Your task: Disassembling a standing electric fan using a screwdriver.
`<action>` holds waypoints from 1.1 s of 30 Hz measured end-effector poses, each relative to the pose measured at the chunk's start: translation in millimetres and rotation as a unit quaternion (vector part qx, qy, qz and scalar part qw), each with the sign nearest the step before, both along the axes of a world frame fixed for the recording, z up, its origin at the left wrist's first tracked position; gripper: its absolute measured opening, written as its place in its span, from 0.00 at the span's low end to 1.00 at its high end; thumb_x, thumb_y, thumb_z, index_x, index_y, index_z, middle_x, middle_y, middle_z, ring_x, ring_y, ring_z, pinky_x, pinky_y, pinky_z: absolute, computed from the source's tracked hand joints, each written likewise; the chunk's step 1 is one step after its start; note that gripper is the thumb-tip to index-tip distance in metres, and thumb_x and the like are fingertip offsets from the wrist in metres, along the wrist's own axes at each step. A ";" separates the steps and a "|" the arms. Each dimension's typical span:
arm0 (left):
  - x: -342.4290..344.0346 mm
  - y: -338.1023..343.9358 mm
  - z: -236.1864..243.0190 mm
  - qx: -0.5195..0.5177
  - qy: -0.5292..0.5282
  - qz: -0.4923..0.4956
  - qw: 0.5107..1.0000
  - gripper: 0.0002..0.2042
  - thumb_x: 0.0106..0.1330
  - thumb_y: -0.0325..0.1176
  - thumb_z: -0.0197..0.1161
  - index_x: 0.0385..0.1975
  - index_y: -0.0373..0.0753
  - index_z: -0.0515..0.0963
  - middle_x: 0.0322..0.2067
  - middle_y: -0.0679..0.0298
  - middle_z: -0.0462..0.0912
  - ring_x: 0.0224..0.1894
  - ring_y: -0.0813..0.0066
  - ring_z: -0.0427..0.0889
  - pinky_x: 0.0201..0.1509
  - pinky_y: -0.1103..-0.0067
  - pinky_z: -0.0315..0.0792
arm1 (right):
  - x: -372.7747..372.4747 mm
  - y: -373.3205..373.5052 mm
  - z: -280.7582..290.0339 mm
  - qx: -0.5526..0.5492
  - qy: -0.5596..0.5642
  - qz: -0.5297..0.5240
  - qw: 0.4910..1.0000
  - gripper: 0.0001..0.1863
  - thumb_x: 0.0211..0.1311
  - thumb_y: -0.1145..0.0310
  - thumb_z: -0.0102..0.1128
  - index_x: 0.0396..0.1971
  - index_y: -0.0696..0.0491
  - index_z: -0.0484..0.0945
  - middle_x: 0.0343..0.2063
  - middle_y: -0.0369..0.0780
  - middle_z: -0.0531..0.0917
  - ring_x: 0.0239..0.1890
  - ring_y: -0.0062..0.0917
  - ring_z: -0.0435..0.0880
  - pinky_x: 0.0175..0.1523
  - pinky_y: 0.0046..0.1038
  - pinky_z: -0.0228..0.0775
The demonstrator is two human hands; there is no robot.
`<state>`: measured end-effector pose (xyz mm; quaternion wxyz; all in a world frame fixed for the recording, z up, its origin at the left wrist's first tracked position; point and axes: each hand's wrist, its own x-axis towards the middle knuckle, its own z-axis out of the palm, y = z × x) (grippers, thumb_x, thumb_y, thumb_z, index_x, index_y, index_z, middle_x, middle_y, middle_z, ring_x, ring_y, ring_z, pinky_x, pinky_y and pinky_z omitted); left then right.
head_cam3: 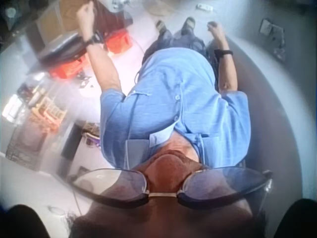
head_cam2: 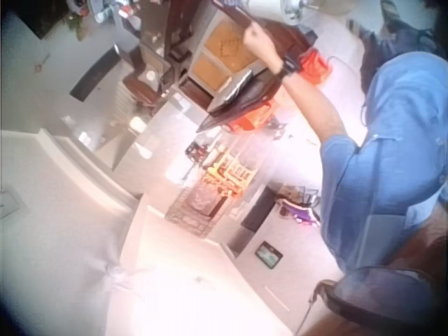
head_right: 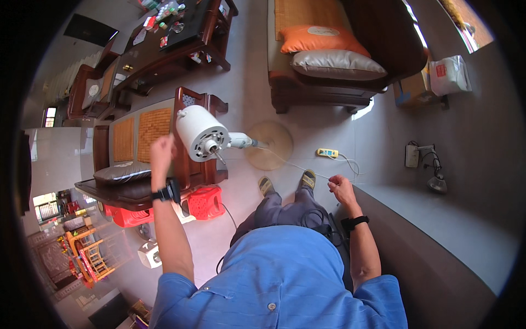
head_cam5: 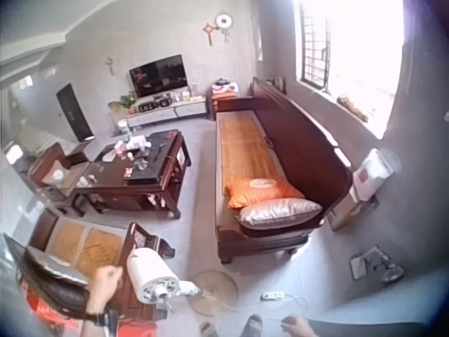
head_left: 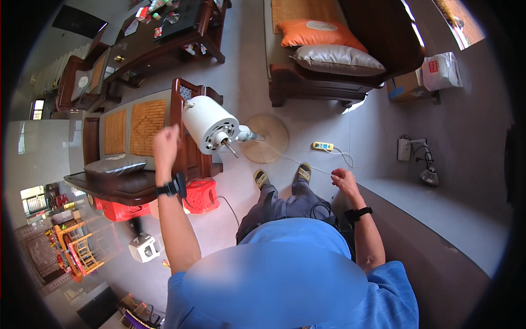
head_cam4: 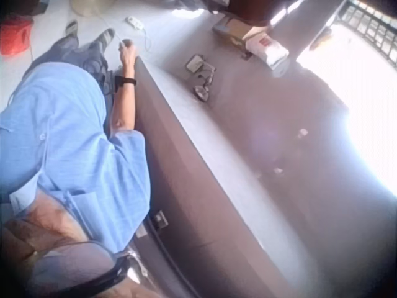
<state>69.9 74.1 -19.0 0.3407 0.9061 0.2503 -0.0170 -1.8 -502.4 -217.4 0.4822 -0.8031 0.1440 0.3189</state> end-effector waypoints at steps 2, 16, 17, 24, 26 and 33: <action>-57.3 6.5 -53.8 -0.018 0.110 0.000 0.994 0.11 0.70 0.31 0.55 0.26 0.33 0.80 0.16 0.63 0.78 0.19 0.74 0.79 0.24 0.73 0.72 | -5.2 1.5 -3.1 0.010 0.013 -0.003 1.000 0.14 0.62 0.70 0.62 0.44 0.64 0.81 0.32 0.44 0.87 0.31 0.25 0.87 0.39 0.28 0.78; -125.0 -259.6 -251.2 -0.229 0.313 -0.255 0.886 0.14 0.67 0.37 0.64 0.46 0.35 0.82 0.39 0.51 0.87 0.44 0.59 0.87 0.50 0.70 0.79 | -24.4 -49.9 -180.0 -0.185 0.096 0.036 0.977 0.12 0.59 0.68 0.63 0.38 0.61 0.85 0.26 0.45 0.87 0.29 0.30 0.89 0.40 0.32 0.80; -120.5 -273.7 -264.5 -0.250 0.314 -0.253 0.881 0.14 0.67 0.36 0.63 0.47 0.34 0.82 0.41 0.50 0.87 0.45 0.59 0.87 0.50 0.70 0.79 | -21.6 -50.5 -197.1 -0.189 0.091 0.019 0.978 0.13 0.59 0.68 0.63 0.38 0.61 0.85 0.27 0.46 0.87 0.29 0.31 0.89 0.40 0.33 0.80; -127.8 -304.2 -336.2 -0.265 0.365 -0.261 0.853 0.15 0.69 0.35 0.61 0.50 0.33 0.80 0.42 0.50 0.87 0.46 0.61 0.87 0.50 0.72 0.79 | -20.1 -7.6 -293.6 -0.142 0.116 -0.044 0.982 0.14 0.60 0.66 0.62 0.41 0.59 0.85 0.34 0.51 0.87 0.38 0.44 0.88 0.48 0.38 0.79; -124.9 -301.2 -366.4 -0.232 0.396 -0.254 0.851 0.15 0.69 0.35 0.61 0.49 0.32 0.80 0.41 0.50 0.87 0.44 0.61 0.88 0.49 0.73 0.79 | -17.3 0.4 -323.9 -0.135 0.133 -0.046 0.981 0.13 0.59 0.67 0.62 0.40 0.57 0.86 0.37 0.53 0.87 0.42 0.47 0.86 0.52 0.41 0.77; -75.2 -330.3 -514.5 -0.164 0.306 -0.231 0.909 0.12 0.67 0.32 0.62 0.46 0.33 0.81 0.35 0.52 0.87 0.37 0.61 0.87 0.44 0.71 0.79 | 13.6 10.5 -436.0 -0.207 0.055 0.015 0.977 0.09 0.55 0.72 0.60 0.35 0.58 0.83 0.38 0.52 0.84 0.46 0.48 0.83 0.52 0.46 0.74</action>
